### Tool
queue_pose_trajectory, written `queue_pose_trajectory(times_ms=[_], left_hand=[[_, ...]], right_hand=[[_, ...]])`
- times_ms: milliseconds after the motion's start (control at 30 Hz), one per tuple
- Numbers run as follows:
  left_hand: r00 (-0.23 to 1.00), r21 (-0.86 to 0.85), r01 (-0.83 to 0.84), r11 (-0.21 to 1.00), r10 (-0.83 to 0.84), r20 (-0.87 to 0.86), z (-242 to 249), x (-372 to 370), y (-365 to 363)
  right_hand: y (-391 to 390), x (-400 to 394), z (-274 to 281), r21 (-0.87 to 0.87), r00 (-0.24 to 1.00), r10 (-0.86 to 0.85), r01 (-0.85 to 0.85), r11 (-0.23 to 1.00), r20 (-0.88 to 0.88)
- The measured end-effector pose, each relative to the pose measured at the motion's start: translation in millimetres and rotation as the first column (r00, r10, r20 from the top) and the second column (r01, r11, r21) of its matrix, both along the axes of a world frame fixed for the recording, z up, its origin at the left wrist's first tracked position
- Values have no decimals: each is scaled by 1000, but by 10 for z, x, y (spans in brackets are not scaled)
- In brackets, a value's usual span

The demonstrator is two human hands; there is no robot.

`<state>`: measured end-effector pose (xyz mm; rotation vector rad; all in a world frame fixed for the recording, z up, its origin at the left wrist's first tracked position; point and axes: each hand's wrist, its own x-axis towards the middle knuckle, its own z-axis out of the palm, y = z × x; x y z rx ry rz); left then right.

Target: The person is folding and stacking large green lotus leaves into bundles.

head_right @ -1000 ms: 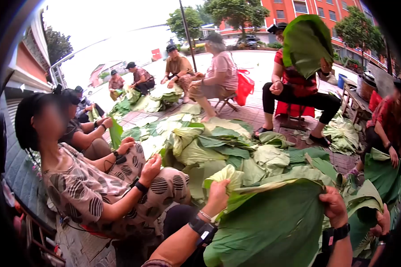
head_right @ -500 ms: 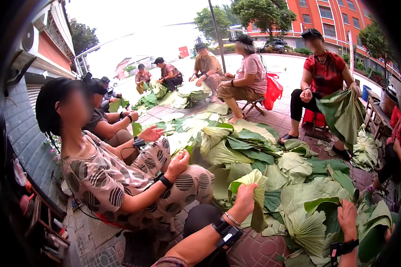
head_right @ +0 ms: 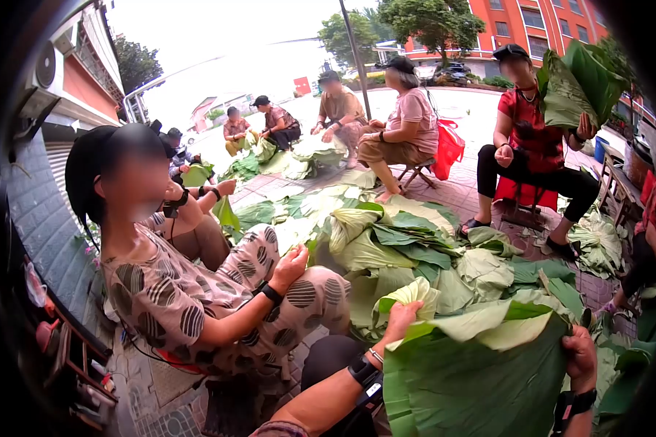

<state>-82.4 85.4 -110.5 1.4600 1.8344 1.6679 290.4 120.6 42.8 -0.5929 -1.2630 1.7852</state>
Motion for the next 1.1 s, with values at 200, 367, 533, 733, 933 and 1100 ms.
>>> queue_pose_trajectory(times_ms=[200, 367, 533, 733, 933, 1100], left_hand=[[397, 167, 1, 986, -154, 905, 577, 301, -148], [370, 128, 43, 991, -135, 919, 579, 275, -170], [357, 153, 17, 988, -148, 922, 678, 309, -205], [351, 125, 17, 992, -123, 928, 795, 294, -260], [442, -29, 96, 995, -17, 897, 684, 244, -236], [347, 122, 42, 992, -130, 929, 724, 295, -218]], right_hand=[[167, 136, -218, 179, 829, -137, 45, 983, 542], [167, 172, -256, 613, 500, -453, -217, 759, 738], [164, 158, -403, 668, 203, -640, -320, 672, 741], [-106, 25, 112, 79, 841, 86, -151, 985, 534], [138, 225, -43, 70, 985, 92, -82, 994, -149], [-18, 128, -8, 22, 950, -147, 147, 989, 277]])
